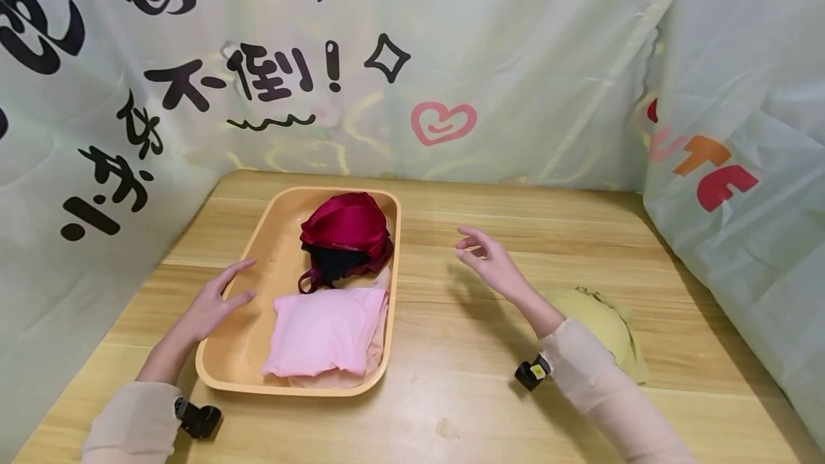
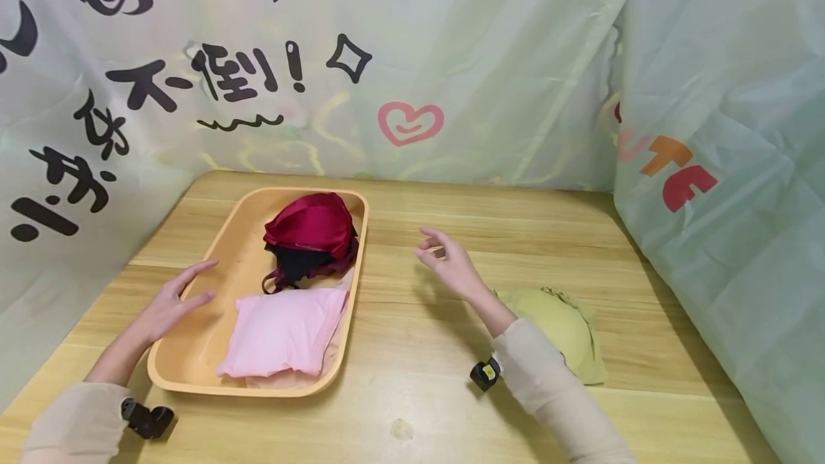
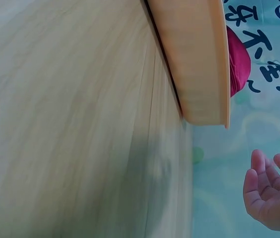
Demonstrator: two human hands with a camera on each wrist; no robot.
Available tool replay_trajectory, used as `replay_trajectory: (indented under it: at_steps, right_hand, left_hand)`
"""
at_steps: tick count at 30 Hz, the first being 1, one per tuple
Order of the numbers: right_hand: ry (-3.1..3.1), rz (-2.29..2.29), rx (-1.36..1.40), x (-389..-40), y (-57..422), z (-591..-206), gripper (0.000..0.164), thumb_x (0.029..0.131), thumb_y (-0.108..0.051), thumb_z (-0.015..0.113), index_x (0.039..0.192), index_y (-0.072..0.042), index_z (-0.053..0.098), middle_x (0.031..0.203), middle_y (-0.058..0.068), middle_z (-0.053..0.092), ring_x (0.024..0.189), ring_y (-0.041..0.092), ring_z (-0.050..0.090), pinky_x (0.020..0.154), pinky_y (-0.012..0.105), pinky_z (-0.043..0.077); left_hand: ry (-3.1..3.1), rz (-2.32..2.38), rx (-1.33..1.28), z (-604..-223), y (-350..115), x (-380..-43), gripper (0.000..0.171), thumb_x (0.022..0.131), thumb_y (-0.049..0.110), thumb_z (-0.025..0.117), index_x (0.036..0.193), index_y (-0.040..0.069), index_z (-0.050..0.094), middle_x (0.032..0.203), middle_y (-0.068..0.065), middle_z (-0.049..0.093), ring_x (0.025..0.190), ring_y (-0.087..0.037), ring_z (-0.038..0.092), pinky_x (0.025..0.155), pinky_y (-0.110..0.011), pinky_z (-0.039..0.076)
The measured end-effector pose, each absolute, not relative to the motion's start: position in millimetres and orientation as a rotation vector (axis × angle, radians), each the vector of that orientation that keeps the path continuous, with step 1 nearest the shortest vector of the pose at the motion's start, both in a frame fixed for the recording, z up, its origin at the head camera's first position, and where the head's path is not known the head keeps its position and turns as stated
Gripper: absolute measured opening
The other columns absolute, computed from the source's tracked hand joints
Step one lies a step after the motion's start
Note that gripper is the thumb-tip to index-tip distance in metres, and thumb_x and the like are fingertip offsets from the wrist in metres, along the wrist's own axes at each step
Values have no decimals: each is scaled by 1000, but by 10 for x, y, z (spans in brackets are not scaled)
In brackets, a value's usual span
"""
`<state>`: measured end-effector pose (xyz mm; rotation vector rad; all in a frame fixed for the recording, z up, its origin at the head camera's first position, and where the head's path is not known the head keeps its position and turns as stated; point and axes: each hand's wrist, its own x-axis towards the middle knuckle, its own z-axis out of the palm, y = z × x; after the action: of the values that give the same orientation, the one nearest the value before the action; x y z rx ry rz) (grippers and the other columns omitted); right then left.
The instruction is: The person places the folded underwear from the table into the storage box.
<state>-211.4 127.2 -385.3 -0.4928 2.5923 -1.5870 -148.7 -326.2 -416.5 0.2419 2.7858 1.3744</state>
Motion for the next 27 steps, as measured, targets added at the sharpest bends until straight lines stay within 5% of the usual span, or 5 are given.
replay_trajectory:
  at_steps: [27]
  right_hand:
    - [2597, -1648, -258, -1898, 1688, -3931, 47, 94, -17, 50, 136, 1, 38, 116, 23, 54, 100, 37, 54, 80, 33, 45]
  left_hand:
    - [2771, 1388, 237, -4167, -3267, -1484, 58, 88, 13, 57, 138, -1, 32, 141, -33, 24, 129, -51, 19, 99, -65, 20]
